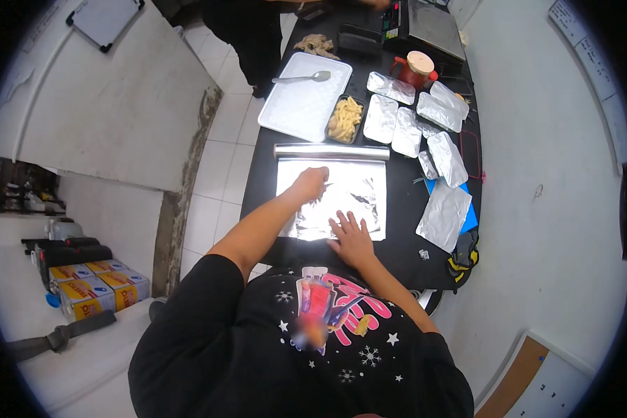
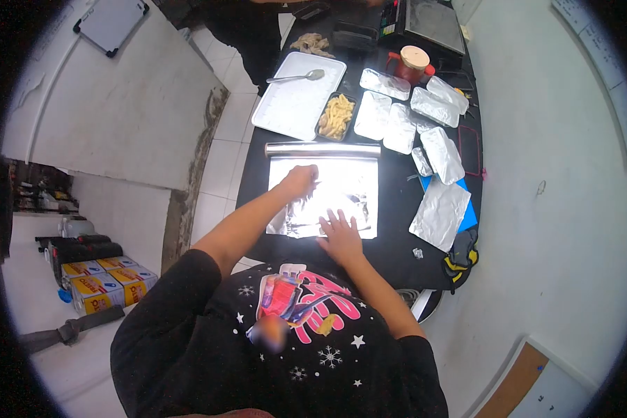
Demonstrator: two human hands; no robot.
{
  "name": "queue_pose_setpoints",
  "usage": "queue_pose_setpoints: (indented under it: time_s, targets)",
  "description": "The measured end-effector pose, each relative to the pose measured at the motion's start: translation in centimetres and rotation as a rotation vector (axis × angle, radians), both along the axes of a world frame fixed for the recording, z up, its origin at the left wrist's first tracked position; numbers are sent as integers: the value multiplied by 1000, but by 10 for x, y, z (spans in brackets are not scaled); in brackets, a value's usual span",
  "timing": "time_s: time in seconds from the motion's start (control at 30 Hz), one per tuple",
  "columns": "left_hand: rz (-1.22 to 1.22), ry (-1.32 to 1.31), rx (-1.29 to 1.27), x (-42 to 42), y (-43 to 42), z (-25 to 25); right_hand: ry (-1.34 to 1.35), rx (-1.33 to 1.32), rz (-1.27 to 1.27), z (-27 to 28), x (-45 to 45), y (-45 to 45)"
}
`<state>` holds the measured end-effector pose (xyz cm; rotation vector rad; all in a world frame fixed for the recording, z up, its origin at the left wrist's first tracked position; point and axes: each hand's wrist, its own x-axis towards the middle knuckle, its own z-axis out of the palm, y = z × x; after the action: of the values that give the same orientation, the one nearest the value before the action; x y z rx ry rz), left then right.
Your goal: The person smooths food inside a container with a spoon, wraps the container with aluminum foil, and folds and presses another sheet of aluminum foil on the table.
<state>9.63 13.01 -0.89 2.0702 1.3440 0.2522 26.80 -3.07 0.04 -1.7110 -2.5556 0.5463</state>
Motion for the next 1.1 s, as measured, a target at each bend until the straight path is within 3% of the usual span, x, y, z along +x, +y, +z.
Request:
queue_pose_setpoints:
  time_s: [0.2,0.33,0.4,0.47,0.53,0.57,0.6,0.77,0.93,1.0,1.1]
  targets:
    - [92,14,-212,4,1,12,-29,25,23,9,16,-30]
    - [60,51,-202,6,3,15,-39,37,7,10,14,-32]
    - [-120,315,334,10,-5,18,-26,19,-9,13,13,-33]
    - [-249,156,501,11,-13,17,-20,23,-4,16,12,-30]
    - [-425,-21,379,12,-36,10,-12,42,1,15,12,-31]
    - [-530,130,251,15,-48,5,-13,46,-5,13,12,-31]
    - [-411,-114,147,11,-67,-3,-8,48,-6,14,12,-32]
    - [-391,-128,259,-6,-89,-19,15,121,4,7,13,-33]
    - [-359,-10,101,-8,-89,5,-9,32,-95,1,23,-29]
    - [-465,59,208,-5,-84,9,-61,32,-139,11,36,-29]
    - [-441,44,281,-2,-85,8,-147,59,-164,13,51,-40]
